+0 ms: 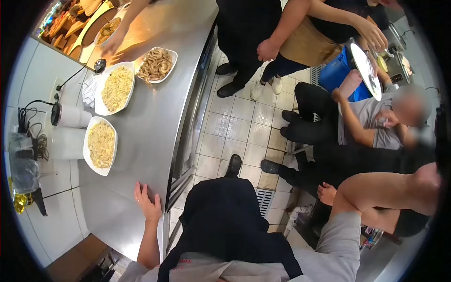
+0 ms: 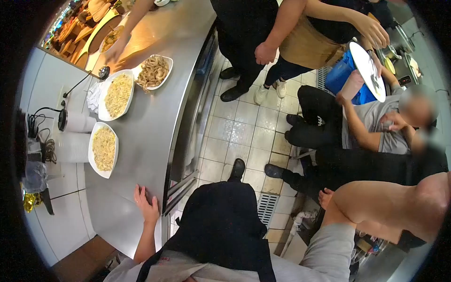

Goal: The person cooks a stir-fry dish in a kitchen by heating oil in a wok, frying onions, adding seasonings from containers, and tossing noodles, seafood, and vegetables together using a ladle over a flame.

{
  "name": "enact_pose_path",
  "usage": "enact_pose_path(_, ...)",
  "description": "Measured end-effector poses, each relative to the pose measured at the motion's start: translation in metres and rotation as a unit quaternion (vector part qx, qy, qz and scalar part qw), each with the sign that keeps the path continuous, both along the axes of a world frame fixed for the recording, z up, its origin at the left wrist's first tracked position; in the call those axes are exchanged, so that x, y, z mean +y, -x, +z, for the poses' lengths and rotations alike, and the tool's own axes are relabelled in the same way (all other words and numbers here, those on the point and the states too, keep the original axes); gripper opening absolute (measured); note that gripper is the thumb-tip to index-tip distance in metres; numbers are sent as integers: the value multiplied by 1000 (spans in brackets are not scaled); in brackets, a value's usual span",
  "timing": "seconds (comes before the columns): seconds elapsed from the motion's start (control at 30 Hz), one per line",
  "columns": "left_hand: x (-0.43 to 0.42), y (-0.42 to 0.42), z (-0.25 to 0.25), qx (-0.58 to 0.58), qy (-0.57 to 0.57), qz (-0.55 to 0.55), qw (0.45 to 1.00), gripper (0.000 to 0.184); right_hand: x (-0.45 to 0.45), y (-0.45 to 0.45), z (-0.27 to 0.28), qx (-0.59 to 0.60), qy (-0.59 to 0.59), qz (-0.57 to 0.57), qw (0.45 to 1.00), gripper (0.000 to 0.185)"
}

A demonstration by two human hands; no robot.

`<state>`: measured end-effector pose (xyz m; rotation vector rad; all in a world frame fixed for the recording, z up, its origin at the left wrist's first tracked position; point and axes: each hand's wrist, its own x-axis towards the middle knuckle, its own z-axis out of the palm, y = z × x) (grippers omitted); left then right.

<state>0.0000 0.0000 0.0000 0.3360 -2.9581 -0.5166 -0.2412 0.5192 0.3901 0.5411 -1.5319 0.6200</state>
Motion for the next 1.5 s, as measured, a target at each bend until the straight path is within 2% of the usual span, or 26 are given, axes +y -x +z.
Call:
enact_pose_path(0.03,-6,-12,7,-4,7,4,1000,59,-11,5,-3,14,46,-13,999,53)
enact_pose_path(0.07,-12,-25,16,-10,15,9,1000,58,-5,26,-3,28,32,-14,999,52)
enact_pose_path(0.1,25,29,-29,15,-14,10,1000,57,1,47,-6,42,18,-15,999,51)
enact_pose_path(0.2,12,17,-5,-9,18,10,1000,57,24,77,-18,23,-15,-26,999,53)
enact_pose_path(0.37,11,21,-9,12,28,2,1000,57,30,125,-38,38,-9,-97,995,58)
enact_pose_path(0.5,9,22,-7,12,29,12,999,58,36,182,-62,40,-3,-192,981,63)
enact_pose_path(0.6,10,21,-3,2,38,18,999,58,44,241,-91,41,0,-314,948,66)
enact_pose_path(0.7,10,22,0,13,46,19,999,57,46,235,-107,33,8,-369,929,70)
enact_pose_path(0.77,10,22,3,2,34,26,999,56,41,185,-115,-43,13,-278,959,79)
enact_pose_path(0.83,8,22,-1,20,28,23,999,56,35,159,-133,-93,13,-239,967,84)
enact_pose_path(0.87,9,17,-3,24,24,24,999,56,27,154,-150,-109,10,-237,965,83)
enact_pose_path(0.97,13,13,10,-9,2,58,998,56,-6,124,-165,-119,73,-133,981,72)
enact_pose_path(1.0,14,12,10,-6,0,61,998,57,-6,114,-155,-96,80,-102,987,66)
enact_pose_path(1.1,16,7,10,13,-3,59,998,57,-4,70,-103,-41,49,-129,990,57)
enact_pose_path(1.17,15,3,7,30,3,55,998,57,0,31,-71,-5,23,-108,994,52)
enact_pose_path(1.3,5,-8,-1,78,6,40,996,56,-7,-42,-56,13,-4,-31,999,44)
enact_pose_path(1.37,3,-15,-10,96,15,43,994,56,-18,-69,-83,-29,-14,16,999,40)
enact_pose_path(1.4,2,-18,-15,100,14,47,994,55,-27,-77,-111,-88,2,46,995,38)
enact_pose_path(1.43,-1,-18,-20,108,10,53,993,54,-43,-87,-140,-160,44,83,983,36)
enact_pose_path(1.47,-2,-23,-22,112,8,57,992,53,-66,-103,-170,-273,185,159,931,38)
enact_pose_path(1.5,-3,-27,-25,127,-1,67,990,53,-67,-111,-223,-325,195,146,914,39)
